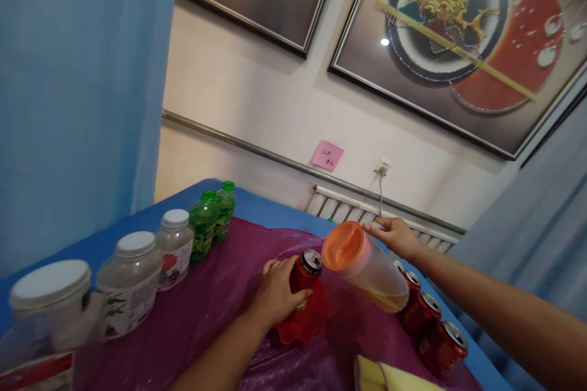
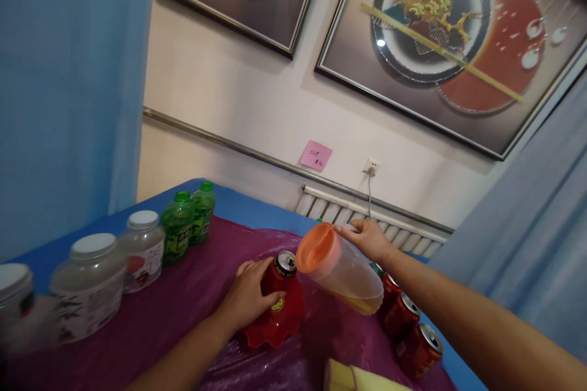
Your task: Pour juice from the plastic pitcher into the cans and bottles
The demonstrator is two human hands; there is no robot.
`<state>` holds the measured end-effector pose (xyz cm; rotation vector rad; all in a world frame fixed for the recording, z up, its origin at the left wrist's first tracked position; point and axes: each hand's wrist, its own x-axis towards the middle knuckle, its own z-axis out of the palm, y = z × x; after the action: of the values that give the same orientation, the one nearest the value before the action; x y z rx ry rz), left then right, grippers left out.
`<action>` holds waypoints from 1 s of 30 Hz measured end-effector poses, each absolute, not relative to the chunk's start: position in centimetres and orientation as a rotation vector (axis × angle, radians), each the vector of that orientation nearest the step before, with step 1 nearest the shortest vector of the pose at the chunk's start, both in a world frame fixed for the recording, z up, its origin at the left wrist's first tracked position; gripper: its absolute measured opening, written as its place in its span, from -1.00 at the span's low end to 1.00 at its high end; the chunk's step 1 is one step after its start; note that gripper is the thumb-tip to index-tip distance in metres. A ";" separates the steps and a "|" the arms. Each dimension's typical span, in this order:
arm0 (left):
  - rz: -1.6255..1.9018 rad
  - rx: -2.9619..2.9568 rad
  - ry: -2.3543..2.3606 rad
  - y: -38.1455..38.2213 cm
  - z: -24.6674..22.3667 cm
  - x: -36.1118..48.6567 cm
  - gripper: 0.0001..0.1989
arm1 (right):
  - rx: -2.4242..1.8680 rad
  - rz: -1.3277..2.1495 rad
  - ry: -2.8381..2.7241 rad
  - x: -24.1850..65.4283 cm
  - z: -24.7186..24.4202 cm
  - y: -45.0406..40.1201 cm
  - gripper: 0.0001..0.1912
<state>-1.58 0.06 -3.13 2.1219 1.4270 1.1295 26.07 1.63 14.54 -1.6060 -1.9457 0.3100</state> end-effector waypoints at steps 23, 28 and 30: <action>1.132 2.122 1.420 -0.1 -2.9 -1.6 -0.31 | -1.625 0.321 -1.919 26.1 14.7 1.4 -0.33; 1.134 2.122 1.414 -0.1 -3.0 -1.6 -0.30 | -1.606 0.346 -1.936 26.2 14.6 1.4 -0.35; 1.134 2.120 1.408 -0.1 -3.0 -1.6 -0.30 | -1.606 0.347 -1.930 26.3 14.6 1.4 -0.35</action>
<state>-1.63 -0.12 -3.01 2.1203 1.4079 1.1344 26.28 1.38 14.60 -1.6058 -1.9300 0.3470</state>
